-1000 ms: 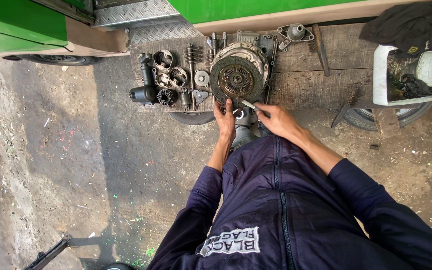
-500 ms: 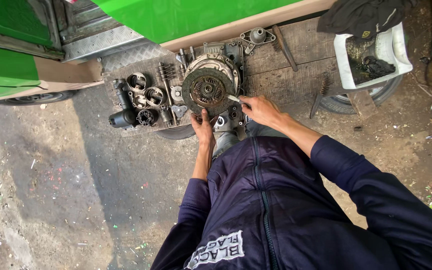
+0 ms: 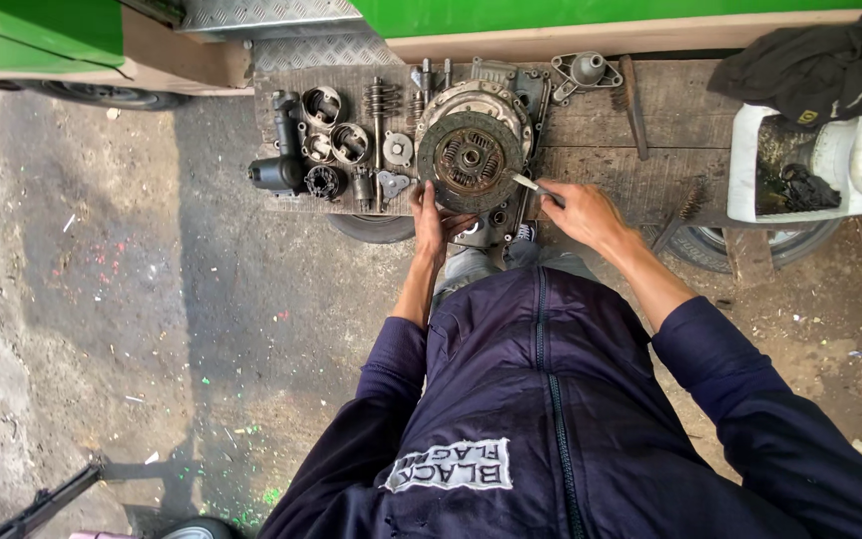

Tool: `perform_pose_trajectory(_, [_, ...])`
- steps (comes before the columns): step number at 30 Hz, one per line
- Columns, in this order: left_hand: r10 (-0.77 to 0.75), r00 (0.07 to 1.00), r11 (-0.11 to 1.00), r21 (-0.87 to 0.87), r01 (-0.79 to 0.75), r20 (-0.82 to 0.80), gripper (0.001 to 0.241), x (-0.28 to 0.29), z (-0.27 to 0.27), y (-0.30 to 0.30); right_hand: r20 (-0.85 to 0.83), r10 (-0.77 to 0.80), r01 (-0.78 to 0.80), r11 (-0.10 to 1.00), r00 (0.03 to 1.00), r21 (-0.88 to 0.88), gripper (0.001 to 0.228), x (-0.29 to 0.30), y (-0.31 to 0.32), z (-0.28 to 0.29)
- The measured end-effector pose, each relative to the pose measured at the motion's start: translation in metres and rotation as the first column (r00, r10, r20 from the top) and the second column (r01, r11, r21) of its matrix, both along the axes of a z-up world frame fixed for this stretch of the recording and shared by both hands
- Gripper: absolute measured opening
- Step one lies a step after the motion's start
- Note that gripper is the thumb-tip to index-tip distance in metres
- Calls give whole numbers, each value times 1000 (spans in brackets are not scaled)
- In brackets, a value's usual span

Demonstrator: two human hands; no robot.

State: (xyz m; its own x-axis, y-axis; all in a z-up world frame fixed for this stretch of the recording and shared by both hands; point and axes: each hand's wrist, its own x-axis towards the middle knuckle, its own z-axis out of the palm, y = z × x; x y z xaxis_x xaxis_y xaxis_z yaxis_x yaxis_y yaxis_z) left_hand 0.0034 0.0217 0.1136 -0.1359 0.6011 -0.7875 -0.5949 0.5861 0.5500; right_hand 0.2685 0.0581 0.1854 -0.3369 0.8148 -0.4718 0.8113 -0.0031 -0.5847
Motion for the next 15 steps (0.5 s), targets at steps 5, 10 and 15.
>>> perform_pose_trajectory(5, [-62,995,994,86,69,-73,72,-1,-20,-14,17,-61,63,989,998,-135,44,-3,-8,-9])
perform_pose_trajectory(10, [-63,965,978,179,111,-256,79,-10,-93,-17,-3,-85,84,987,996,-138,43,-2,-13,-13])
perform_pose_trajectory(15, [-147,978,989,2,149,-145,93,-37,-98,-4,-13,-129,126,981,992,-150,44,2,-11,-7])
